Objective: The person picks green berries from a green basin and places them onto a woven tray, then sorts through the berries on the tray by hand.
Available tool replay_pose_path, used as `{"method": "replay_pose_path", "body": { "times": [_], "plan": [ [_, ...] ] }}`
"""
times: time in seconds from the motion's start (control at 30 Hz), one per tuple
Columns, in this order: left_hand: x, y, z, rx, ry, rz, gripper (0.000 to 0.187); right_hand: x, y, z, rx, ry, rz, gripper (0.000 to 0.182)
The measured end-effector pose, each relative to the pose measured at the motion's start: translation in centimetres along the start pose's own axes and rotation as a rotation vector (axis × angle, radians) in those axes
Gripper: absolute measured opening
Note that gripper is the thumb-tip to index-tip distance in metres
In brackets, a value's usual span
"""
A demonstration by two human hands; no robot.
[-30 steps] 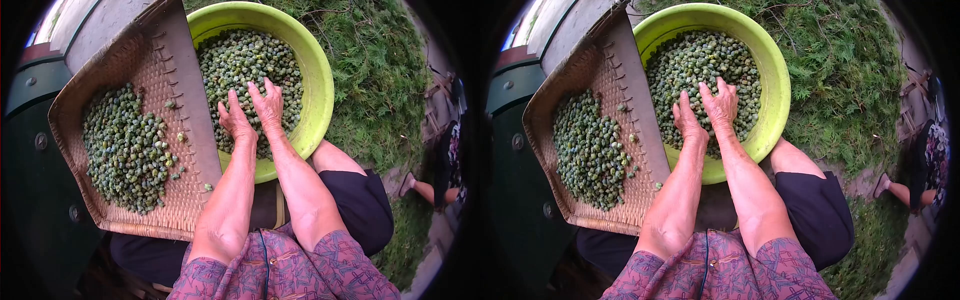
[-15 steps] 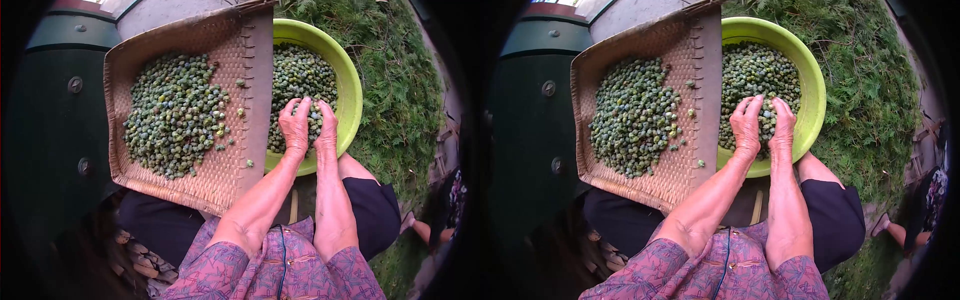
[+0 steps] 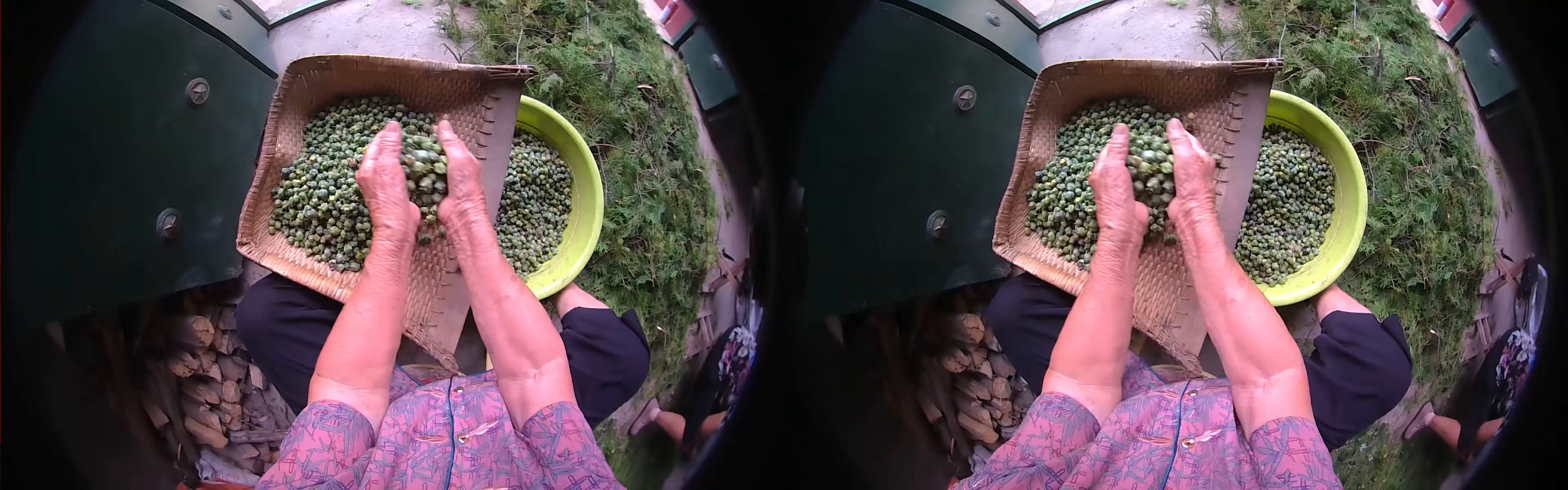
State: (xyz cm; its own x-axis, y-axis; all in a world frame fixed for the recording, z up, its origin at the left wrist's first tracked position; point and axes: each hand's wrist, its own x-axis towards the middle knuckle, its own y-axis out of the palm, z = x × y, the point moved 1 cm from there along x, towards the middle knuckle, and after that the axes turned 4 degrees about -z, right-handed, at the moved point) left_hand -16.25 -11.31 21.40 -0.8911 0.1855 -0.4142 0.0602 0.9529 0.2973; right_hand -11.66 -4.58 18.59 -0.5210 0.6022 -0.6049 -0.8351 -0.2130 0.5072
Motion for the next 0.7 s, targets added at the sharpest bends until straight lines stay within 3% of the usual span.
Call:
{"method": "replay_pose_path", "body": {
  "times": [0.07,0.1,0.13,0.17,0.23,0.3,0.37,0.43,0.5,0.63,0.7],
  "plan": [
    [3.9,-2.7,-2.9,-0.012,0.029,-0.008,0.057,3.1,3.1,-2.8,0.023,0.034,0.272,0.088],
    [5.7,-3.8,-3.8,-0.044,0.037,-0.068,0.063,0.8,5.2,-1.4,0.176,0.071,0.353,0.074],
    [7.0,-5.0,-4.6,-0.058,0.090,-0.058,0.071,-0.3,6.3,-0.6,0.103,0.075,0.307,0.078],
    [5.5,-4.9,-6.6,0.044,0.009,-0.181,0.078,-0.9,6.8,-0.2,0.032,0.078,0.259,0.082],
    [6.4,-6.0,-7.1,-0.011,-0.008,-0.286,0.083,-1.4,6.2,0.4,0.013,0.026,0.361,0.083],
    [6.3,-6.6,-6.3,-0.064,-0.001,-0.295,0.071,-2.0,4.6,1.2,-0.063,-0.096,0.397,0.073],
    [5.9,-7.3,-4.8,-0.028,0.049,-0.252,0.059,-2.0,2.0,1.8,-0.133,-0.199,0.275,0.046],
    [4.9,-6.5,-3.3,-0.017,0.147,-0.314,0.035,-0.9,-1.8,2.2,-0.119,-0.393,0.132,0.032],
    [3.1,-4.9,-1.7,0.076,0.274,-0.329,0.025,0.3,-6.2,3.5,-0.062,-0.511,-0.035,0.022],
    [-1.0,-0.2,1.4,0.138,0.299,-0.159,0.020,4.3,-16.7,5.2,-0.155,-0.630,-0.374,0.019],
    [-3.5,2.6,3.8,0.145,0.241,-0.025,0.016,6.2,-21.3,5.5,-0.381,-0.535,-0.498,0.018]
  ]
}}
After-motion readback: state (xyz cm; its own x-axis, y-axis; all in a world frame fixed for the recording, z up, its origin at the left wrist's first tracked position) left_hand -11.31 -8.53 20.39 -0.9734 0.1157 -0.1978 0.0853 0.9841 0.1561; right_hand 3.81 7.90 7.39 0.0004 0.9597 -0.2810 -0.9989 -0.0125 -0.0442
